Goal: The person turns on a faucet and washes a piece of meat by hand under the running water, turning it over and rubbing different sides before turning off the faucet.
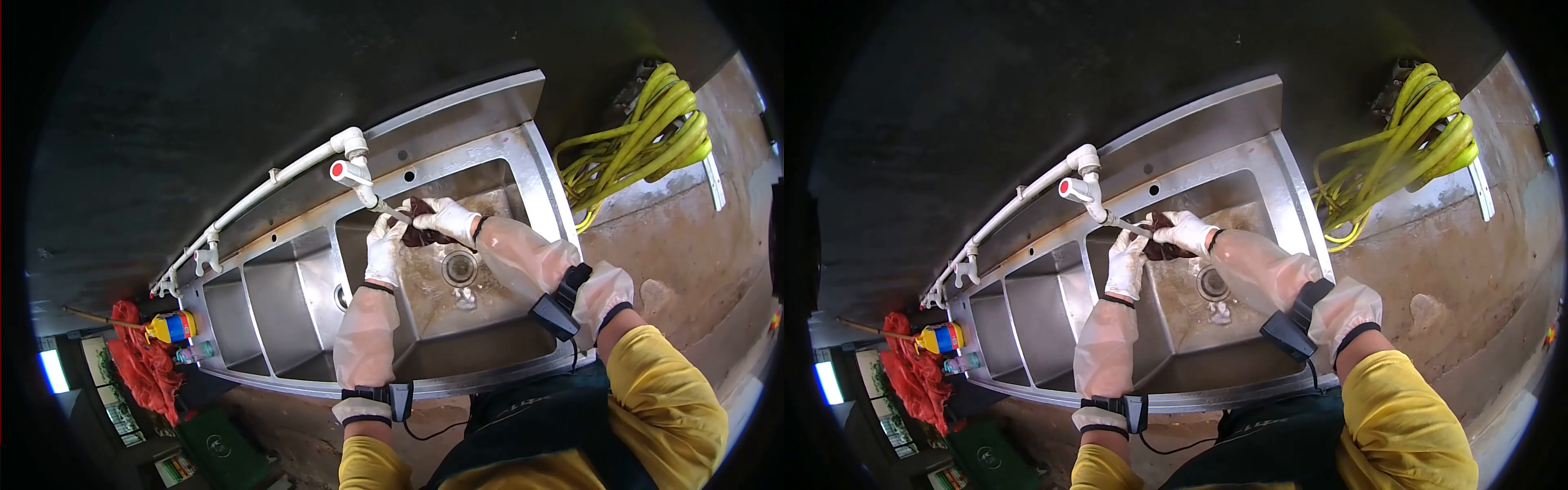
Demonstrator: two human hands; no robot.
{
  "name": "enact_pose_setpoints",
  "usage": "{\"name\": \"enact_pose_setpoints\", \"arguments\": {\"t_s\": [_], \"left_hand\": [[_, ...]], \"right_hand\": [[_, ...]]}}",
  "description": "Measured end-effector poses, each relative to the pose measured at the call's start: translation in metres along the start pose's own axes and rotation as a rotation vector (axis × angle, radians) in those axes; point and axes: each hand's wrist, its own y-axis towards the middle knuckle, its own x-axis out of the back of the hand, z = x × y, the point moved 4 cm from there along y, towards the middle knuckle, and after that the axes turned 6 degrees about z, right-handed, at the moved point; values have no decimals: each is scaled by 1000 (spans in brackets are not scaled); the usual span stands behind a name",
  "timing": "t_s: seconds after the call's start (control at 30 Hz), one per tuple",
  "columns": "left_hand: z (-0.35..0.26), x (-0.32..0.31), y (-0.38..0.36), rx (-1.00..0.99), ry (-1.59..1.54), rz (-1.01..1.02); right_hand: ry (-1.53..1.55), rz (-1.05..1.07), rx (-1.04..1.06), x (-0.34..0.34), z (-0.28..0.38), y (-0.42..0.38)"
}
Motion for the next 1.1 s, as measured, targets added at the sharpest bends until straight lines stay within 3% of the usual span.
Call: {"name": "enact_pose_setpoints", "arguments": {"t_s": [0.07, 0.1, 0.23, 0.37, 0.5, 0.6, 0.63, 0.77, 0.87, 1.1], "left_hand": [[9, 3, 5, -37, 90, -35], [9, 2, 4, -42, 89, -61], [3, 2, 1, -3, 75, -97], [8, 7, 6, 52, -152, -76], [27, 14, 20, -125, 218, -246], [28, 11, 26, -100, 463, -233], [29, 8, 26, -87, 548, -244], [33, -7, 32, -68, 872, -292], [53, 4, 54, -26, 765, -222], [67, 26, 77, 108, 738, -207]], "right_hand": [[-389, -15, -133, 7, -3, 0], [-469, -48, -48, 24, -23, 19], [-682, -198, -66, 36, -14, 21], [-436, -199, -58, 36, -36, 26], [-397, -211, -158, 24, -22, 4], [-428, -248, -134, 33, -26, 1], [-420, -257, -18, 34, -28, 4], [-319, -208, -216, 34, -28, -5], [-268, -240, -78, 38, -34, -2], [-326, -252, -90, 34, -23, -8]]}}
